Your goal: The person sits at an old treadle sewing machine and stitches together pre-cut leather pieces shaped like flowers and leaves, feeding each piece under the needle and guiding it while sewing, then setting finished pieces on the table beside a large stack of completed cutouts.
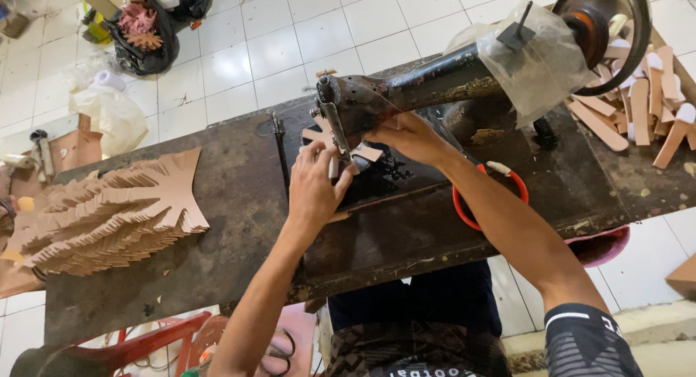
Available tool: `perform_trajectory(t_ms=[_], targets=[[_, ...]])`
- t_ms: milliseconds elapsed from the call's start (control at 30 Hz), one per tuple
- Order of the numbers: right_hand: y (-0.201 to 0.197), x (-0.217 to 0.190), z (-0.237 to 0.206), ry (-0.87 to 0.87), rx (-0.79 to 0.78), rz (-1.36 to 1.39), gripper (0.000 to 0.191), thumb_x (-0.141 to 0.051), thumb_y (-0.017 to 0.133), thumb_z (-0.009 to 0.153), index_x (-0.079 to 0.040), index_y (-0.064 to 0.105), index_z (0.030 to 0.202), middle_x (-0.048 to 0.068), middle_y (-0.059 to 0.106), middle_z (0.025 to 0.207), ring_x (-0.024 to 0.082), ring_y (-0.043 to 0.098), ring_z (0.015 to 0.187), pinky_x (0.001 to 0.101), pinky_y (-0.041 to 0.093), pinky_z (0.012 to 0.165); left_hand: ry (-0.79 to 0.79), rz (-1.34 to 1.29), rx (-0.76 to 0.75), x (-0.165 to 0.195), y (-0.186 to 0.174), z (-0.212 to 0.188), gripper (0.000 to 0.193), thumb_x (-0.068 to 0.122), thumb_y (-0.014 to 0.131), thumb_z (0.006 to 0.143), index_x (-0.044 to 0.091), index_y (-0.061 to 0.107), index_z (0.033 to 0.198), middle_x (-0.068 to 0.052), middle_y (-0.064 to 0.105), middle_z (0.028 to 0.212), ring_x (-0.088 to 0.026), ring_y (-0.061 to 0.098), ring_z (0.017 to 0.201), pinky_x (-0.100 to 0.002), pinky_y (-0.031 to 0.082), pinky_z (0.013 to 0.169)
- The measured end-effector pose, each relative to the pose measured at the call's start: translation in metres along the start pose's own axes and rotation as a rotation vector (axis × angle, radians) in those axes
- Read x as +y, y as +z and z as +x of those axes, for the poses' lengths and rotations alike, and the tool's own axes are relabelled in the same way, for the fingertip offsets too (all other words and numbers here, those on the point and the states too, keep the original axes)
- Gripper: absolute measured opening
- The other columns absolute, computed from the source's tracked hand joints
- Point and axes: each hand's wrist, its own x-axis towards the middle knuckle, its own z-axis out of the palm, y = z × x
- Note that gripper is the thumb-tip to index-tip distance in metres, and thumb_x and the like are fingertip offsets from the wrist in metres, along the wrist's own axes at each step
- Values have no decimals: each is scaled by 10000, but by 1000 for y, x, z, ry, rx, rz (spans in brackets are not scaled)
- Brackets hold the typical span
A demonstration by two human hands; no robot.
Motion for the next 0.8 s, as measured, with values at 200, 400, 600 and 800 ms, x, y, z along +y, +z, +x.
perform_trajectory(t_ms=[200,400,600,800], targets=[[-3,2,3,-47,-23,61,237,-174,701,979,-25,755,1154,2,760,1090,75,647,998,274,516,884,16,-119,-91,-13,0,12,438,293,792,857,43,683,1200,-196,585,1337,-381,565,1244,-485,441,1059],[-1,4,6,-4,-2,37,229,-139,691,978,-15,757,1158,21,769,1090,85,656,1011,275,524,904,25,-166,-109,-27,7,11,436,254,757,866,52,689,1247,-180,561,1428,-398,526,1313,-514,378,1127],[11,5,23,-37,-17,160,242,-112,681,955,-23,719,1177,8,751,1113,85,662,1042,274,538,923,21,-158,-116,-55,18,15,464,258,742,886,71,674,1306,-181,530,1506,-397,450,1442,-542,318,1209],[6,17,25,-12,-4,83,200,-115,681,969,-13,750,1128,17,764,1043,96,663,964,274,529,854,41,-181,-164,-64,26,21,399,270,711,933,124,699,1304,-147,534,1526,-412,383,1481,-599,262,1197]])
